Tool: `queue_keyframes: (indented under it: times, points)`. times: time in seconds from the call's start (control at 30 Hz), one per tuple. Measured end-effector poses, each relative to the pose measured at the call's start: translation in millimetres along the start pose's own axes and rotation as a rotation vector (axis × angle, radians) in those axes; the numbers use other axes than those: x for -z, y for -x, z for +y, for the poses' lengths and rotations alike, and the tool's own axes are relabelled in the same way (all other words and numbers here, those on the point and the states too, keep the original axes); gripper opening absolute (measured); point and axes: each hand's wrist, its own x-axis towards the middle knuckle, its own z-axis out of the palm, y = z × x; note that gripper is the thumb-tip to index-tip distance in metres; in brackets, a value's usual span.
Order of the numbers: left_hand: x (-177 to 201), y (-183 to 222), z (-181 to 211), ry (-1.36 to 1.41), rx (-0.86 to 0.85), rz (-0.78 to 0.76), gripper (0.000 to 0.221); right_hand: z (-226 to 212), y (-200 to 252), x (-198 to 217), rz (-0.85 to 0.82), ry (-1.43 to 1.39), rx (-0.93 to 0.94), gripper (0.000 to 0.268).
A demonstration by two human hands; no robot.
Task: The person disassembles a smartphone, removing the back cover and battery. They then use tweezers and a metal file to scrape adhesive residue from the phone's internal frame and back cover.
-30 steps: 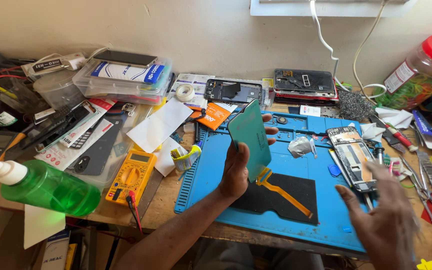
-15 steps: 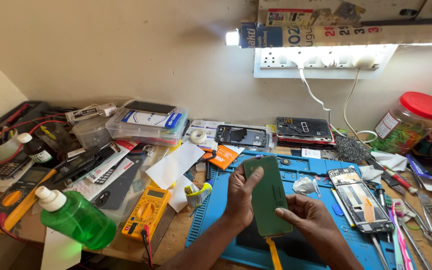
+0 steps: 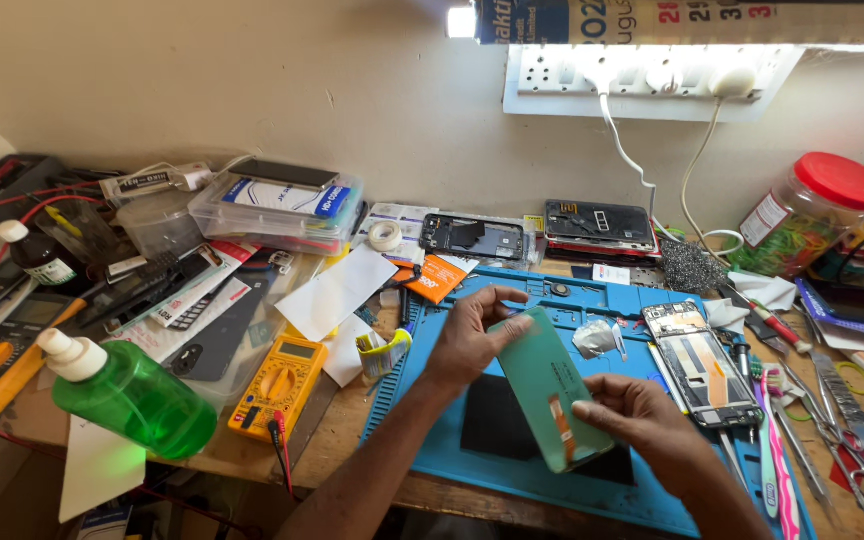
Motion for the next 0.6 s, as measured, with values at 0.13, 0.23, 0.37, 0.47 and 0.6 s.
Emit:
queue_keyframes:
  times: [0.13, 0.23, 0.37, 0.47, 0.6]
  points:
    - [27.2, 2.9, 15.7, -0.243, 0.185, 0.006, 0.025, -16.9, 0.4, 35.7, -0.025, 0.159, -0.091, 0.042]
    - [46.1, 27.7, 47.3, -0.455, 0.042, -0.032, 0.023, -31.4, 2.9, 47.1, -0.101, 0.211, -0.191, 0.044]
    - [43.3, 53.4, 60.4, -0.655, -0.075, 0.008, 0.022, -36.2, -6.7, 41.3, -0.164, 0.334, -0.209, 0.047]
    - [35.8, 61.4, 51.0, -0.569, 0.055, 0.012, 0.028, -39.3, -15.6, 31.4, -0.251, 0.287, -0.174, 0.047]
    - [30.9, 58.5, 23.4, -0.244, 0.28, -0.08, 0.029, -35.3, -13.0, 22.0, -0.23, 0.275, -0.162, 0.046]
